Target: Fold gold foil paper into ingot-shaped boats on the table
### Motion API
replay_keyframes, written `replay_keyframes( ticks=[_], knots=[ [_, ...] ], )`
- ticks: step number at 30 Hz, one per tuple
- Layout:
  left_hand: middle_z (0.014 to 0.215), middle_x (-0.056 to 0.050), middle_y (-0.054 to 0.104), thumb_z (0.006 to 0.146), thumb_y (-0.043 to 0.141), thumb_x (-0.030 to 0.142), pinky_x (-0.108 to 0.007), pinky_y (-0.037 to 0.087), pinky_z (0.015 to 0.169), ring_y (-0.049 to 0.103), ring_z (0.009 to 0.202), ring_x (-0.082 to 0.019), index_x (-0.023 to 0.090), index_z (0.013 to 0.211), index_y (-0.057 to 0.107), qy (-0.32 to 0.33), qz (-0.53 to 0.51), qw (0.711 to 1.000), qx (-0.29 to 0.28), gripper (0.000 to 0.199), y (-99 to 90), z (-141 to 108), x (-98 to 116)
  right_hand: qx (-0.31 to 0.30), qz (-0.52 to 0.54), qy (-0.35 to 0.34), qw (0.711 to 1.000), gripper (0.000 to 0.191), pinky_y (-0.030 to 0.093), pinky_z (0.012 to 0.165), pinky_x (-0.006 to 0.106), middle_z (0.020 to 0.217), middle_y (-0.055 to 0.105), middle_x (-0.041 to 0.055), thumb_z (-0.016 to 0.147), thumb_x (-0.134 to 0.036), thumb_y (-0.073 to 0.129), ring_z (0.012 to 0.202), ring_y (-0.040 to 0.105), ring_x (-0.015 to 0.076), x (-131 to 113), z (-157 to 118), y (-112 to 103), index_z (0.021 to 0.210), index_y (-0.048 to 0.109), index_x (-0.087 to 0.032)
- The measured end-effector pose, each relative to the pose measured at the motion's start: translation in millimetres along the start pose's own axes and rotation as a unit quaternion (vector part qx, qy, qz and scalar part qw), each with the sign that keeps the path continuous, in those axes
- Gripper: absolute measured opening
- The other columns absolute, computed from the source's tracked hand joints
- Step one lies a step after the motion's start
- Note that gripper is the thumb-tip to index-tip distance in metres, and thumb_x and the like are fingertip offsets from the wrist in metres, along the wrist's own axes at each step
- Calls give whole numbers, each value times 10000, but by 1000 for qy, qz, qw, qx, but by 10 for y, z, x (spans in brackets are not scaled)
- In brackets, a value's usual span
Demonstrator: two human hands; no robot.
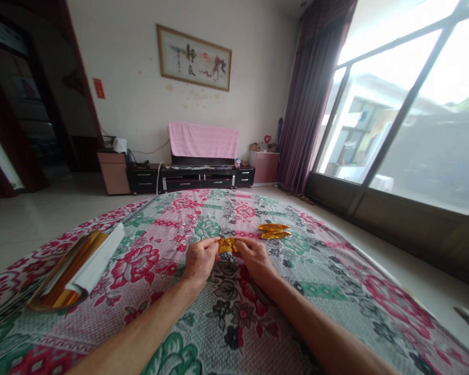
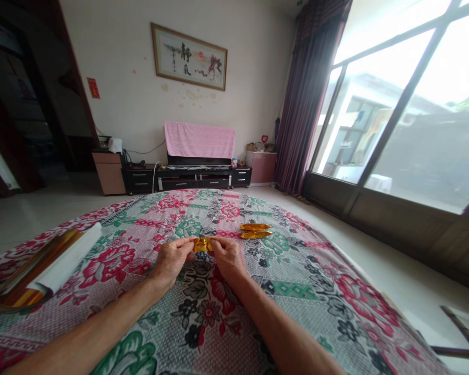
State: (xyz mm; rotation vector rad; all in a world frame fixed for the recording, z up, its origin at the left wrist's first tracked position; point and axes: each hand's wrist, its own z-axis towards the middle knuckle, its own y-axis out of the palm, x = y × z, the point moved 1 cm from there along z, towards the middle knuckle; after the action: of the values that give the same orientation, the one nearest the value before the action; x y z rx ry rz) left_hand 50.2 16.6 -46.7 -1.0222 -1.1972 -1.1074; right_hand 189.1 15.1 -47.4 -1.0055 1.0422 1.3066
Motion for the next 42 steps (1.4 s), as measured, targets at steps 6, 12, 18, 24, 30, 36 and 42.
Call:
replay_keyframes(
  ticks=[6,12,18,24,30,36,42],
  knots=[
    [905,-67,701,723,563,181,-201,512,514,630,676,-143,140,932,695,-10,-16,1000,-4,251,7,-6,31,8,14,6,1000,274,504,681,273,800,695,37,712,-373,576,725,617,167,0,-3,4,833,719,-173],
    [839,-78,704,699,626,276,-209,513,519,642,729,-174,126,861,698,-22,-27,999,-2,232,10,-33,54,-5,-18,-8,1000,295,493,674,267,778,688,41,729,-380,550,686,600,158,32,14,-4,830,718,-160],
    [764,-67,705,688,643,290,-188,495,503,642,680,-158,132,809,703,-24,-35,999,-5,207,8,-27,39,-15,-64,-23,998,308,452,589,228,655,649,16,747,-371,507,587,549,130,57,24,-16,839,711,-159],
    [761,-62,704,683,646,305,-196,498,506,640,662,-159,140,809,705,-13,-19,1000,-6,216,0,-15,19,-16,-57,-27,998,296,445,593,225,644,639,9,748,-354,500,580,542,122,61,27,-15,813,709,-155],
    [740,-58,702,673,650,295,-201,499,510,640,648,-157,146,777,706,-15,-13,1000,-3,189,2,-19,24,-23,-58,-30,998,292,459,616,236,679,653,20,746,-344,506,608,556,126,69,26,-12,808,713,-148],
    [743,-60,705,674,637,278,-204,501,504,641,647,-159,143,776,710,-16,-9,1000,-4,185,-7,-21,40,-6,-71,-22,997,287,449,558,225,637,649,11,736,-347,509,571,553,129,53,22,-13,808,720,-167],
    [819,-45,713,641,576,130,-196,505,512,646,669,-153,152,871,713,-32,14,999,-7,268,-11,-13,53,-3,-52,1,999,248,466,566,234,678,673,15,715,-327,531,585,572,137,72,31,-6,775,724,-184]
  ],
)
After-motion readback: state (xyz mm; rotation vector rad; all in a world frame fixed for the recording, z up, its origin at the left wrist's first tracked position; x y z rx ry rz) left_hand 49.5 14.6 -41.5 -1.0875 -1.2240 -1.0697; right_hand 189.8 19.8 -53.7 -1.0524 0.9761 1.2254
